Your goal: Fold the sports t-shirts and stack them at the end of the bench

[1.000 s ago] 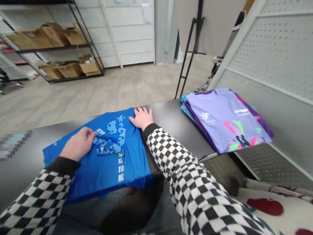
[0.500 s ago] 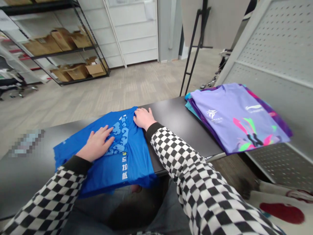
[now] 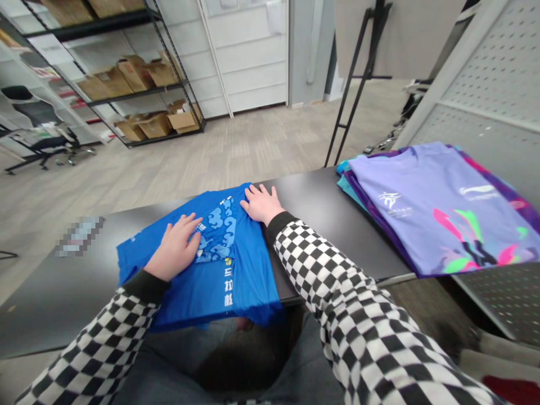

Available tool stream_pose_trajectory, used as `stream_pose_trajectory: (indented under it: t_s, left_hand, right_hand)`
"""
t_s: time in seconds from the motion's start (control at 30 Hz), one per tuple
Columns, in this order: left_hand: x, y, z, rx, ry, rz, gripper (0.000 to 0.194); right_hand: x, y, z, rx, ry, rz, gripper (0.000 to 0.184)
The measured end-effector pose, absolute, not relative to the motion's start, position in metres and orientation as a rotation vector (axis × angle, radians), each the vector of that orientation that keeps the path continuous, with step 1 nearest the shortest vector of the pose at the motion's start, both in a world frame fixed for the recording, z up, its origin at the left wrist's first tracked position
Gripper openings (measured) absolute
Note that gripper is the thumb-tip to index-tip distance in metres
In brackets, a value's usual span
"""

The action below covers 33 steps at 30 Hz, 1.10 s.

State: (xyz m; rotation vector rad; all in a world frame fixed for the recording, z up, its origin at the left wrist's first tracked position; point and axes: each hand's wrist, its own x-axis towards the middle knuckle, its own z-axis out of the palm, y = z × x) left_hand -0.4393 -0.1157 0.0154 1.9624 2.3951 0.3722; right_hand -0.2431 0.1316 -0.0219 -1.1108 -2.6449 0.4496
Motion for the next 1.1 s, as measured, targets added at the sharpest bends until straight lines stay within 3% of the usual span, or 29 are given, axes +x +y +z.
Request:
stream_pose_trajectory:
  t_s: [0.07, 0.2, 0.37, 0.6, 0.83, 0.97, 1.1]
  left_hand:
    - [-0.417, -0.126, 0.025, 2.163, 2.04, 0.438, 0.06]
    - [-0.379, -0.136, 0.038, 2.462, 1.534, 0.251, 0.057]
    - [-0.369, -0.136, 0.038, 2.578, 1.571, 0.204, 0.029]
    - [-0.368, -0.163, 0.027, 2.491, 1.688, 0.5, 0.021]
    - [-0.336, -0.188, 0.01, 2.226, 1.965, 0.56, 0.035]
    - [-0.327, -0.198, 0.005, 2.17, 2.025, 0.532, 0.052]
    - [-0.331, -0.204, 0.001, 2.189, 1.993, 0.51, 0.058]
  right_hand:
    - [-0.243, 0.131, -0.021, -1.097, -2.632, 0.445, 0.066]
    - [-0.242, 0.128, -0.017, -1.042, -2.594, 0.431, 0.067]
    - [-0.24, 0.128, -0.018, -1.007, -2.698, 0.398, 0.06]
    - [-0.241, 0.134, -0.017, -1.056, -2.629, 0.346, 0.049]
    - [-0.242, 0.141, -0.019, -1.058, -2.707, 0.359, 0.072]
    - [-0.24, 0.146, -0.024, -1.084, -2.735, 0.301, 0.069]
    - [-0.235, 0.152, -0.026, -1.111, -2.732, 0.272, 0.066]
